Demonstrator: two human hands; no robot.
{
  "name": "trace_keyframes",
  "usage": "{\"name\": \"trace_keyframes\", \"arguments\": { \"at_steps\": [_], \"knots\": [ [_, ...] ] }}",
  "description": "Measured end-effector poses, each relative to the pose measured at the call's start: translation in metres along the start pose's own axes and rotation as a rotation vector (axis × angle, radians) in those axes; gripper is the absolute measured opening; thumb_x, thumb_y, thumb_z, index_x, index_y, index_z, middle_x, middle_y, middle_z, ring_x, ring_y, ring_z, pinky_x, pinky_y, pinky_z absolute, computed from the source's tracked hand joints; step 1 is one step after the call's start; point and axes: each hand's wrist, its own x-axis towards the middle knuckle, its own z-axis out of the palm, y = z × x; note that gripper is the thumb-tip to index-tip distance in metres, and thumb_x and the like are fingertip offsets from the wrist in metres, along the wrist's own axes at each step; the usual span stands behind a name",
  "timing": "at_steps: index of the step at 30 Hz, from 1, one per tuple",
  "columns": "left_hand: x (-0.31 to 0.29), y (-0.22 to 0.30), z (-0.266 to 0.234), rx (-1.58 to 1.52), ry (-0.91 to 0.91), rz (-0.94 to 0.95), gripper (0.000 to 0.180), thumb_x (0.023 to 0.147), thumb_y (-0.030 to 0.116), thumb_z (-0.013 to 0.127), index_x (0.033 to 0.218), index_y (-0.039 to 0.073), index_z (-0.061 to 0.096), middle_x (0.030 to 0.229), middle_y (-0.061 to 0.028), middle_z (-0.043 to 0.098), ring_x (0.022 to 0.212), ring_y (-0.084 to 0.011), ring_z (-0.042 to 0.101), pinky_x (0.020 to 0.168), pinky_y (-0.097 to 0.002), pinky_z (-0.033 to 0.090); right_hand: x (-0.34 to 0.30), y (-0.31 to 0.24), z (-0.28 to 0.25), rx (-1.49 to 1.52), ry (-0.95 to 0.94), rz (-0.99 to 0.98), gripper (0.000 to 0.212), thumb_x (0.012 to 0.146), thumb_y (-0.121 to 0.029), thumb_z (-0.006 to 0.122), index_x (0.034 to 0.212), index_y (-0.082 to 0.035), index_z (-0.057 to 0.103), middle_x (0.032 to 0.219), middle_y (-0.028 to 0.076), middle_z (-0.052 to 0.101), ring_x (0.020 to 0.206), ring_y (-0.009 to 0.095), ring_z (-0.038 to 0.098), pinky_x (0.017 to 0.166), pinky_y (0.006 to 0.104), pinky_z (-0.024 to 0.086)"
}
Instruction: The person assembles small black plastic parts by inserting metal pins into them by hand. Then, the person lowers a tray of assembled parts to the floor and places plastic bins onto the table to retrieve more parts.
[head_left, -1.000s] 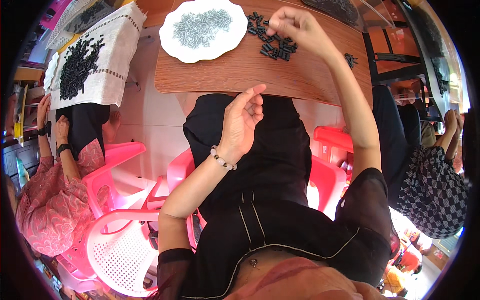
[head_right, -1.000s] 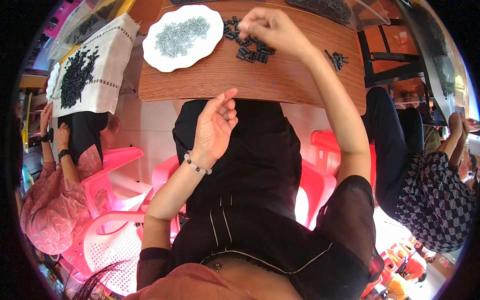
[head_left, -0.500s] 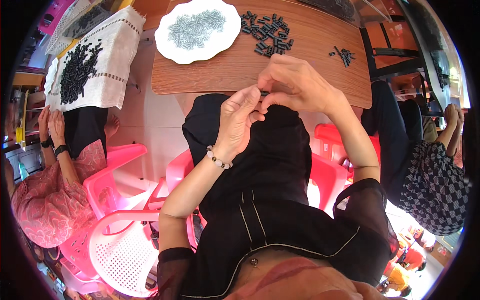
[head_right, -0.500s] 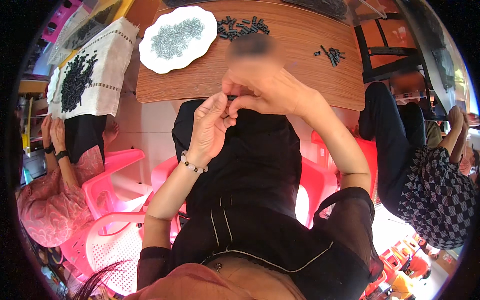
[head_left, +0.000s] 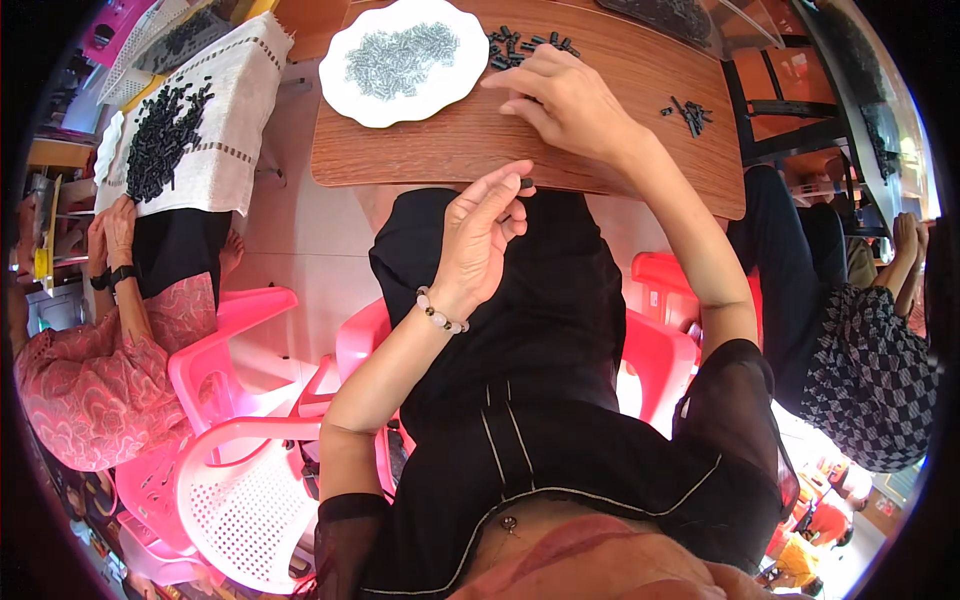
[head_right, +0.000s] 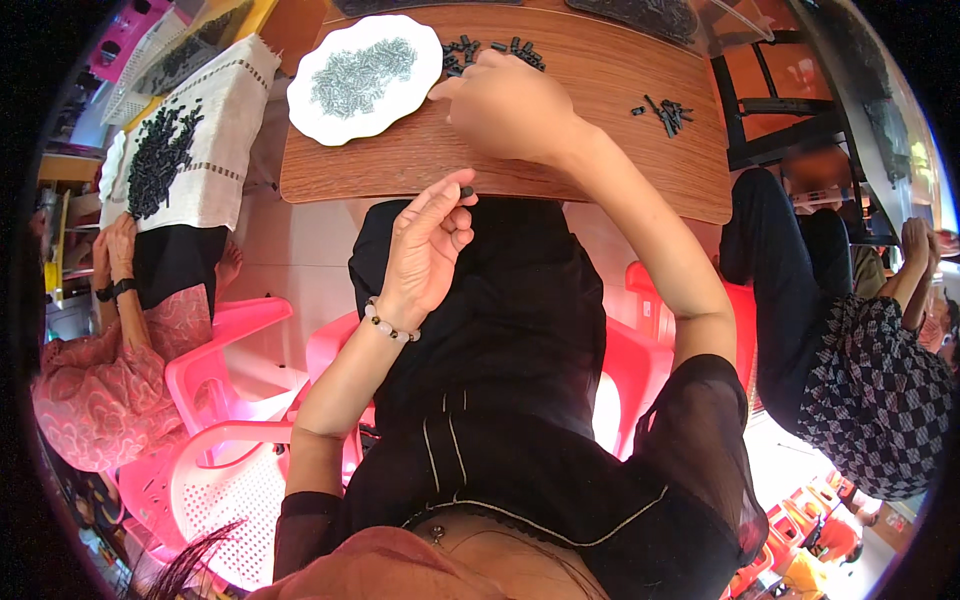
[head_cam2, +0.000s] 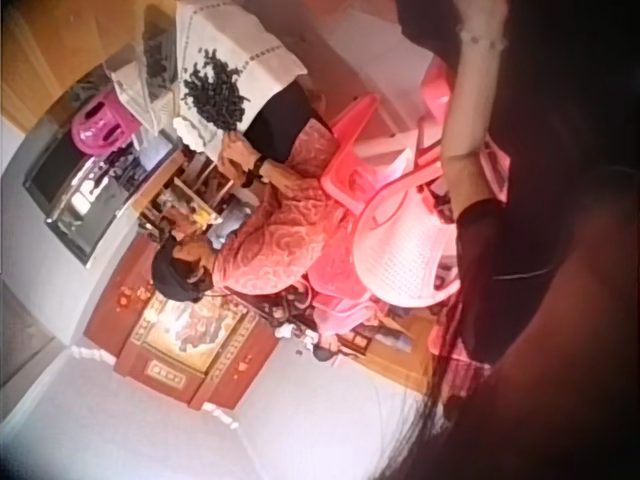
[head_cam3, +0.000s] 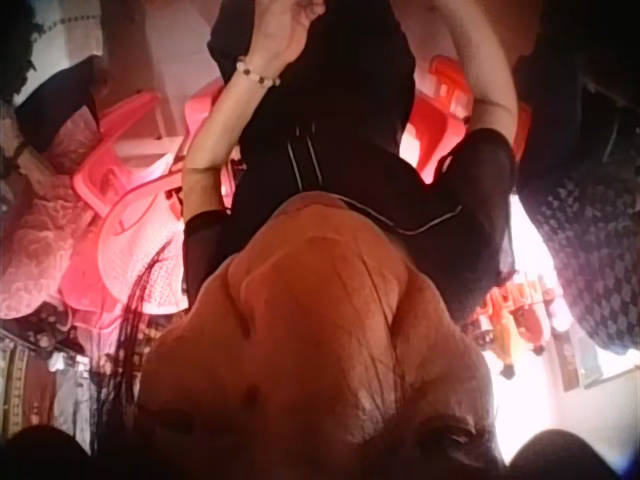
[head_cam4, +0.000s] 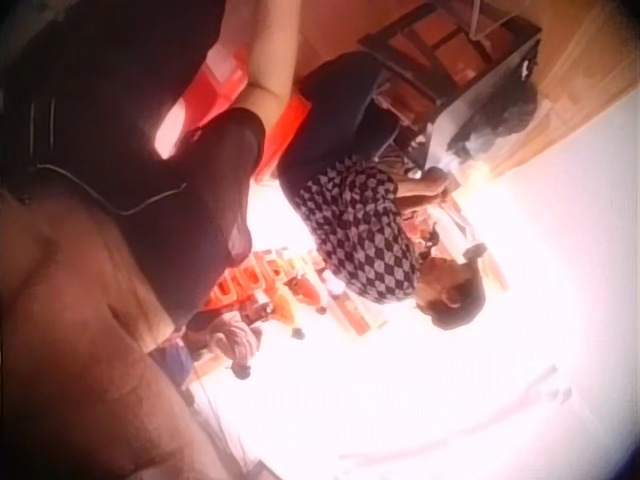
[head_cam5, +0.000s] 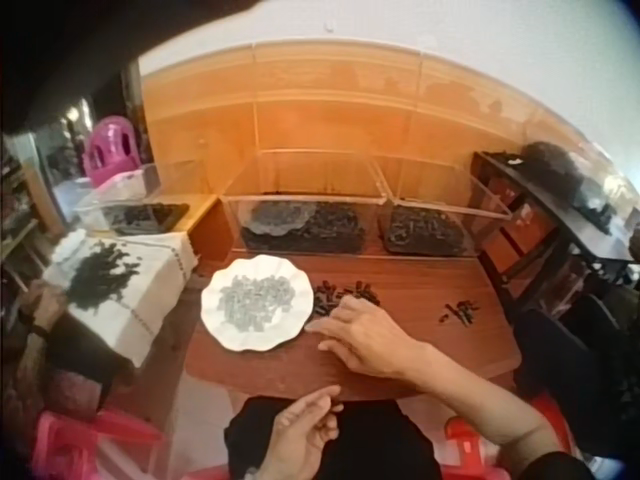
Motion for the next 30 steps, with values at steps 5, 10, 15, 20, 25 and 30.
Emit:
{"name": "trace_keyframes", "arguments": {
  "at_steps": [5,10,15,20,25,30],
  "knots": [
    [0.000,0.000,-0.002,-0.002,-0.020,-0.001,0.028,0.093,0.019,0.062,0.115,0.001,0.064,0.090,-0.0032,0.065,0.067,-0.0027,0.054,0.060,-0.0175,0.046,0.013,-0.003,0.024,-0.073,0.073,-0.068,0.023,0.080,-0.015,0.069,0.103,-0.010,0.069,0.081,0.007,0.061,0.083,0.027,0.055,0.076,0.0381,0.047],
    [-0.001,0.000,-0.003,-0.003,0.003,-0.015,0.028,0.093,0.019,0.062,0.114,0.000,0.064,0.090,-0.0035,0.065,0.065,-0.0026,0.054,0.060,-0.0170,0.045,0.020,-0.008,0.043,-0.085,0.057,-0.103,0.026,0.079,-0.012,0.069,0.105,-0.009,0.069,0.082,0.006,0.061,0.085,0.026,0.055,0.071,0.0363,0.049],
    [0.003,0.000,-0.004,0.000,0.009,-0.019,0.027,0.093,0.019,0.062,0.113,0.000,0.065,0.089,-0.0035,0.065,0.065,-0.0025,0.053,0.060,-0.0169,0.045,0.022,-0.012,0.051,-0.035,0.103,-0.102,0.025,0.079,-0.010,0.068,0.104,-0.009,0.069,0.082,0.006,0.062,0.085,0.027,0.055,0.072,0.0362,0.050],
    [0.004,-0.001,-0.004,-0.003,0.016,-0.016,0.027,0.093,0.018,0.062,0.113,0.000,0.065,0.089,-0.0033,0.065,0.066,-0.0025,0.054,0.061,-0.0170,0.045,0.021,-0.004,0.035,0.011,0.100,-0.037,0.019,0.081,-0.011,0.068,0.100,-0.008,0.069,0.088,0.008,0.066,0.088,0.027,0.058,0.077,0.0381,0.050],
    [0.005,-0.001,-0.002,-0.005,0.019,-0.029,0.026,0.093,0.018,0.063,0.111,0.000,0.065,0.088,-0.0029,0.065,0.066,-0.0026,0.054,0.061,-0.0176,0.045,0.022,0.037,0.006,0.048,0.163,0.145,0.011,0.082,-0.014,0.067,0.090,-0.007,0.069,0.085,0.008,0.068,0.084,0.027,0.062,0.074,0.0374,0.050],
    [0.003,-0.001,-0.007,-0.048,0.039,-0.076,0.027,0.093,0.018,0.062,0.113,0.000,0.064,0.089,-0.0029,0.064,0.069,-0.0040,0.054,0.062,-0.0182,0.046,0.036,0.045,0.003,0.076,-0.037,0.358,0.021,0.081,-0.022,0.068,0.094,-0.005,0.065,0.101,0.014,0.062,0.109,0.035,0.047,0.096,0.0474,0.036]
  ]
}}
